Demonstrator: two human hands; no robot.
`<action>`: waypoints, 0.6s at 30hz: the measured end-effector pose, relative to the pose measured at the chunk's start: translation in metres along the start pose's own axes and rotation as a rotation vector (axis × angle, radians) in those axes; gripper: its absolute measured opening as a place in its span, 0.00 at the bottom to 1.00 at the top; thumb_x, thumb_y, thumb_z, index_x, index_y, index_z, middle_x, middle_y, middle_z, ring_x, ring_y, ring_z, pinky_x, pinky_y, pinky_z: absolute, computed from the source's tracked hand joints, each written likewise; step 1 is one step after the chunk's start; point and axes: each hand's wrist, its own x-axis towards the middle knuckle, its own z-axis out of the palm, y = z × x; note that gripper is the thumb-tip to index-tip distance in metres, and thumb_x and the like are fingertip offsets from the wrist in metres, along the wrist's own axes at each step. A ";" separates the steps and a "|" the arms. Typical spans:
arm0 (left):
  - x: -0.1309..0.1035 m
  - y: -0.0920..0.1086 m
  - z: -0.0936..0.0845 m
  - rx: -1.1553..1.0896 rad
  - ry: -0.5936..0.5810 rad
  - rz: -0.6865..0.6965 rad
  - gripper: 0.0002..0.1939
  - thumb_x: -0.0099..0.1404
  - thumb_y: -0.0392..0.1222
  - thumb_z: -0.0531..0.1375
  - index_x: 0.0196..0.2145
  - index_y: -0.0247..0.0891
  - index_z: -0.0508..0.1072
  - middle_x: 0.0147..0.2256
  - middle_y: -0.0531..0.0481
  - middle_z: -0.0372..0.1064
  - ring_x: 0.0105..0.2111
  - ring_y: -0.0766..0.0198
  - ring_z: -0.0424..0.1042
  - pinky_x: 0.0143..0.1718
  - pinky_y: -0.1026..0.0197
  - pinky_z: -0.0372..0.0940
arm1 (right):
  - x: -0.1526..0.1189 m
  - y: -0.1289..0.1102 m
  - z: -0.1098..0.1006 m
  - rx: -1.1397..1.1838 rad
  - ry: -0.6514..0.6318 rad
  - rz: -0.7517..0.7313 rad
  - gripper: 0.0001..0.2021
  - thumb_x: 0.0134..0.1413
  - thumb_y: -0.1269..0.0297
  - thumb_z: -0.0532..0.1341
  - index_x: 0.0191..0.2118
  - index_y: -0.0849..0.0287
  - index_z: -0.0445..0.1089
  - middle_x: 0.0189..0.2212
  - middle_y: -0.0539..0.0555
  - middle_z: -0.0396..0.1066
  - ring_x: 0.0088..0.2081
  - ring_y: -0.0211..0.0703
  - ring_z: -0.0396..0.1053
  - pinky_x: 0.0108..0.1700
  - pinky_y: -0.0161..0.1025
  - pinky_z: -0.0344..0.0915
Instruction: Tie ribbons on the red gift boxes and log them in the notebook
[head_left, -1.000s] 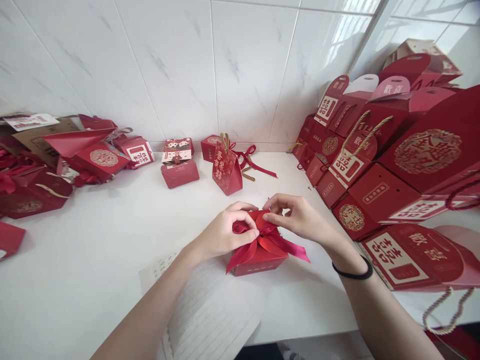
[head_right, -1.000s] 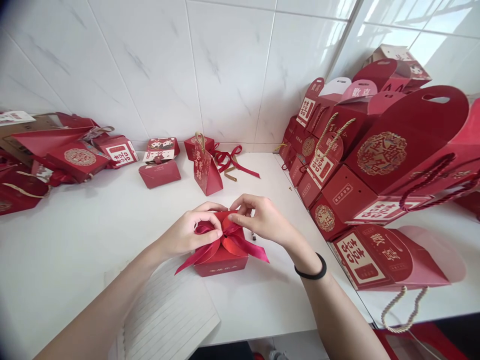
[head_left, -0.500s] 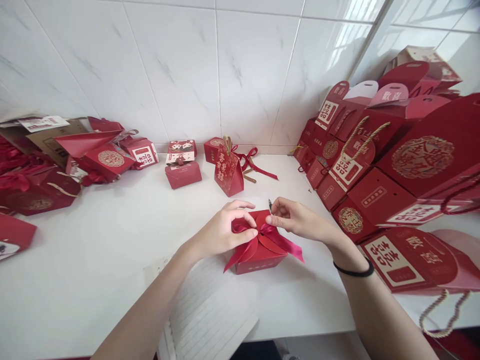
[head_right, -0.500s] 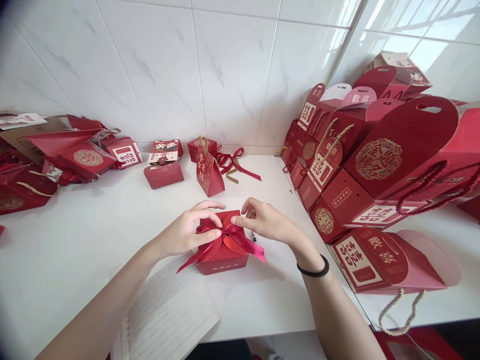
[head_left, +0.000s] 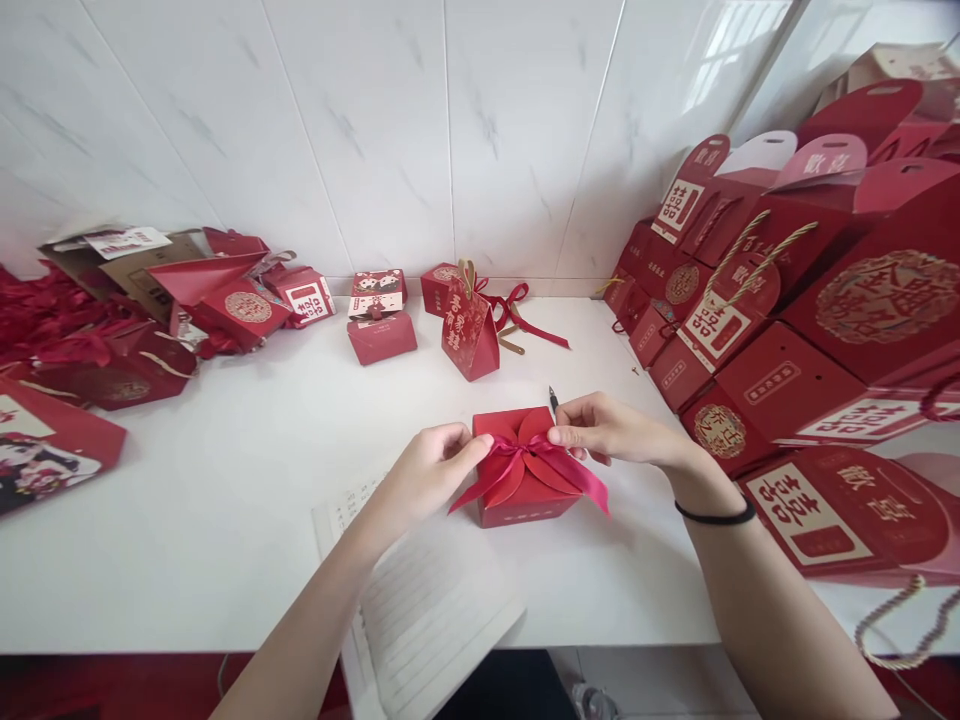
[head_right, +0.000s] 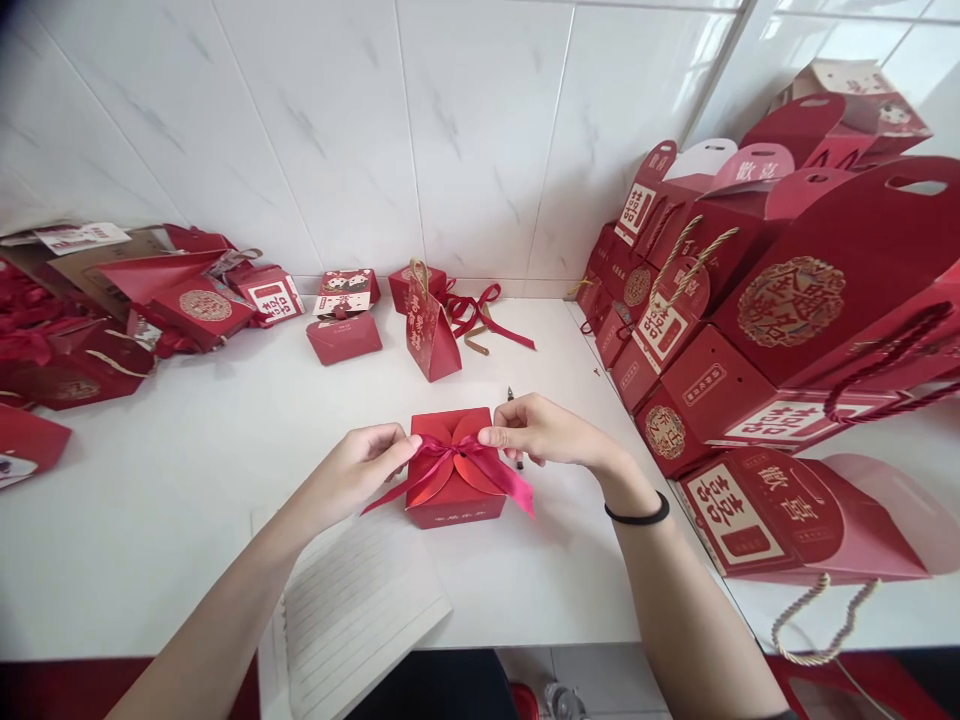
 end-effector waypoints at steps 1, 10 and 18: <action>0.001 -0.002 0.000 -0.022 -0.005 0.031 0.22 0.61 0.56 0.53 0.21 0.39 0.53 0.20 0.58 0.47 0.20 0.71 0.48 0.22 0.65 0.46 | 0.000 0.000 -0.001 0.012 -0.005 -0.003 0.23 0.48 0.44 0.62 0.22 0.61 0.61 0.18 0.47 0.59 0.19 0.30 0.55 0.18 0.29 0.52; 0.007 -0.020 -0.008 -0.246 -0.124 0.205 0.14 0.61 0.52 0.55 0.31 0.38 0.63 0.29 0.53 0.62 0.29 0.67 0.61 0.32 0.63 0.58 | 0.003 0.006 -0.002 0.080 -0.065 -0.037 0.21 0.52 0.47 0.60 0.23 0.62 0.62 0.18 0.46 0.58 0.18 0.29 0.55 0.18 0.28 0.54; 0.005 -0.017 0.000 -0.231 0.022 0.180 0.13 0.63 0.49 0.53 0.27 0.37 0.63 0.27 0.55 0.60 0.28 0.68 0.61 0.32 0.64 0.57 | 0.004 0.006 0.000 0.090 -0.073 -0.034 0.23 0.51 0.44 0.60 0.23 0.62 0.62 0.18 0.46 0.58 0.18 0.29 0.54 0.17 0.29 0.54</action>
